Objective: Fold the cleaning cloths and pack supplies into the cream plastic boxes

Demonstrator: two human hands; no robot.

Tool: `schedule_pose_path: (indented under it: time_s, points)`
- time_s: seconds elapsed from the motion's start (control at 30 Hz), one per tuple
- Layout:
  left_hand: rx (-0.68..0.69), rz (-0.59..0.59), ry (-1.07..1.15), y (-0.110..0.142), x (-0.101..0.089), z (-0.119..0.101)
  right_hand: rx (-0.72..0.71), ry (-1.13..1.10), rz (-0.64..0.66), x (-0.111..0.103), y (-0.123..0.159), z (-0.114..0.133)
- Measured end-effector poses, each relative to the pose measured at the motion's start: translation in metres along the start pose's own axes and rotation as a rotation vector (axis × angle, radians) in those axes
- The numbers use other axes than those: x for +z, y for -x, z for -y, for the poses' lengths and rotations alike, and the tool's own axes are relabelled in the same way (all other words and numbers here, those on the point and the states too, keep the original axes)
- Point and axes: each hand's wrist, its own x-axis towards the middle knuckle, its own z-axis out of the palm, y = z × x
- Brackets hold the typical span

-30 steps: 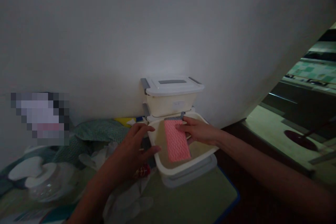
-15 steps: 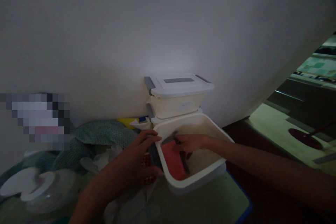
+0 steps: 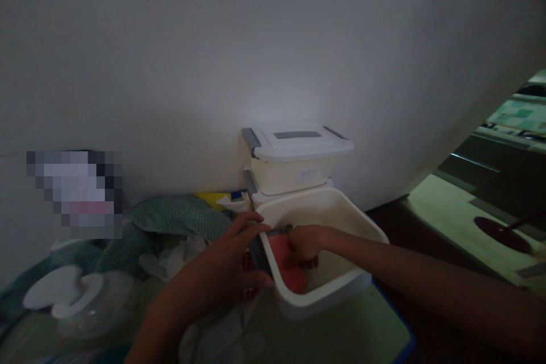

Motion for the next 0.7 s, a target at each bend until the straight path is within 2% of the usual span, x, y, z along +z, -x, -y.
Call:
schedule_pose_path:
  time_s: [0.07, 0.13, 0.27, 0.37, 0.53, 0.7]
  points:
    - [-0.009, -0.002, -0.033, 0.0, 0.0, 0.0, 0.046, 0.092, 0.042, -0.003, 0.006, 0.005]
    - [-0.007, -0.006, -0.051, -0.001, 0.0, 0.0, 0.059, 0.162, -0.005, -0.005, 0.013, 0.008]
    - [0.005, -0.045, -0.09, -0.001, -0.001, -0.002, 0.025, 0.277, -0.263, -0.008, 0.031, 0.011]
    - [-0.006, -0.071, -0.136, 0.006, -0.009, -0.006, -0.033, 0.283, -0.439, -0.008, 0.049, 0.017]
    - [-0.116, -0.119, -0.307, 0.039, -0.039, -0.008, -0.16, 0.219, -0.654, -0.001, 0.077, 0.038]
    - [-0.232, -0.201, -0.479, 0.085, -0.07, -0.013, -0.407, 0.027, -0.804, 0.012, 0.086, 0.075]
